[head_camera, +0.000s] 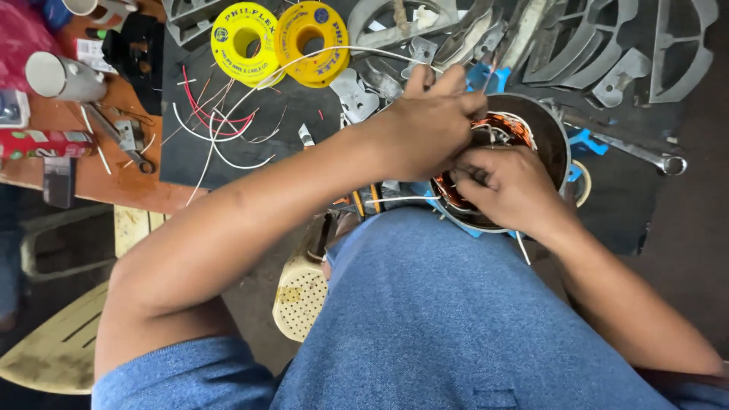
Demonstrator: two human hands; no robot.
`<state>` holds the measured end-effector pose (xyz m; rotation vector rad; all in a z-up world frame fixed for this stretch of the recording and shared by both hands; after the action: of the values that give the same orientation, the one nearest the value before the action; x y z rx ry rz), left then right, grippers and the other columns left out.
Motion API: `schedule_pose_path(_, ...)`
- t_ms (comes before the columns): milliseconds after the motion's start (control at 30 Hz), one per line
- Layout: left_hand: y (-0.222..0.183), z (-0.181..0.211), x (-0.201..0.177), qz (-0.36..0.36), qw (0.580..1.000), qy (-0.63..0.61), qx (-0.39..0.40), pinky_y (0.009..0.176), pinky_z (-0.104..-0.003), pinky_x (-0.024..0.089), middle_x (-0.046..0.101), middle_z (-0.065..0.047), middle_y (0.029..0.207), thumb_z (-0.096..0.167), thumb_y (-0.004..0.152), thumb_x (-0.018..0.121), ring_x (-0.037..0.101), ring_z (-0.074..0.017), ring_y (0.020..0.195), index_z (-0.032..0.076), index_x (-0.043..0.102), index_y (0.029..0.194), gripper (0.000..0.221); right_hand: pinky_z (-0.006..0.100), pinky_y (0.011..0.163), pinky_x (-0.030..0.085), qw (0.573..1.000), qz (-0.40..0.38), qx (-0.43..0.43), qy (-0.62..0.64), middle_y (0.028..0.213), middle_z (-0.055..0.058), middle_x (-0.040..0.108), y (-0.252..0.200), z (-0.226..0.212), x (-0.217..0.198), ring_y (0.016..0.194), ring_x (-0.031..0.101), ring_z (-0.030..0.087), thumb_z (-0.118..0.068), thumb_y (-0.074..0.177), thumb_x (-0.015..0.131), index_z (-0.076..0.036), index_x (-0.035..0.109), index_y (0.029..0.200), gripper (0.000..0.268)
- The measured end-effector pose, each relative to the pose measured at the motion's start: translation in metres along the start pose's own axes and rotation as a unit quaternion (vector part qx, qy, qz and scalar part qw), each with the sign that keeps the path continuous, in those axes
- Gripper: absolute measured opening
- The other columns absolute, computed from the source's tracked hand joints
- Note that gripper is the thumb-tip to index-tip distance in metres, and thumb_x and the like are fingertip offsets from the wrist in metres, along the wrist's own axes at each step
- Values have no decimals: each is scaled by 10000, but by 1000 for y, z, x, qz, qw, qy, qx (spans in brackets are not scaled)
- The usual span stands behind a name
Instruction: Connecting and securing electrical wires to the copper windings of an electric motor stator using pliers.
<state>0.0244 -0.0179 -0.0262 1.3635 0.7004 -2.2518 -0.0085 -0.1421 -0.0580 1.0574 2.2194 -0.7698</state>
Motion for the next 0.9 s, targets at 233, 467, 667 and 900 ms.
schedule_pose_path(233, -38, 35, -21, 235, 969, -73, 2, 775, -517, 297, 478, -103, 1270, 159, 842, 700, 394, -336, 1164, 115, 733, 753, 104, 296, 581, 452, 991, 61, -118, 24, 817, 1, 698, -34, -17, -37, 627, 584, 153, -114, 921, 672, -91, 722, 933, 57)
schedule_pose_path(467, -74, 63, -39, 352, 929, -39, -104, 1035, -505, 356, 388, -102, 1508, 155, 1011, 694, 451, -344, 1324, 189, 591, 1361, 366, 291, 741, 543, 980, 132, -132, 70, 947, 118, 733, -53, 9, -70, 789, 671, 178, -20, 932, 711, 17, 731, 984, 68)
schedule_pose_path(667, -74, 89, -24, 421, 905, -38, -47, 811, -409, 366, 593, -97, 1171, 121, 1016, 638, 585, -278, 1036, 90, 598, 1227, 217, 279, 736, 500, 962, 182, -138, 148, 944, 174, 682, -67, 50, -75, 808, 624, 205, 52, 991, 678, 76, 694, 997, 30)
schedule_pose_path(900, -18, 79, 9, 323, 933, -113, -114, 938, -466, 550, 619, -153, 1282, 226, 964, 658, 637, -365, 1161, 72, 527, 1358, 443, 302, 774, 498, 929, 234, -169, 231, 917, 191, 639, -63, 86, -61, 809, 608, 230, -62, 1055, 648, 101, 648, 1010, 169)
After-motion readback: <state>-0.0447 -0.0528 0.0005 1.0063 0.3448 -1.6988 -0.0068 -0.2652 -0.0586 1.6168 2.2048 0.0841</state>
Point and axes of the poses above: each hand's wrist, its own y-axis towards the middle knuckle, its own x-axis out of the palm, z = x × y, the point moved 5 cm from there along y, towards the middle knuckle
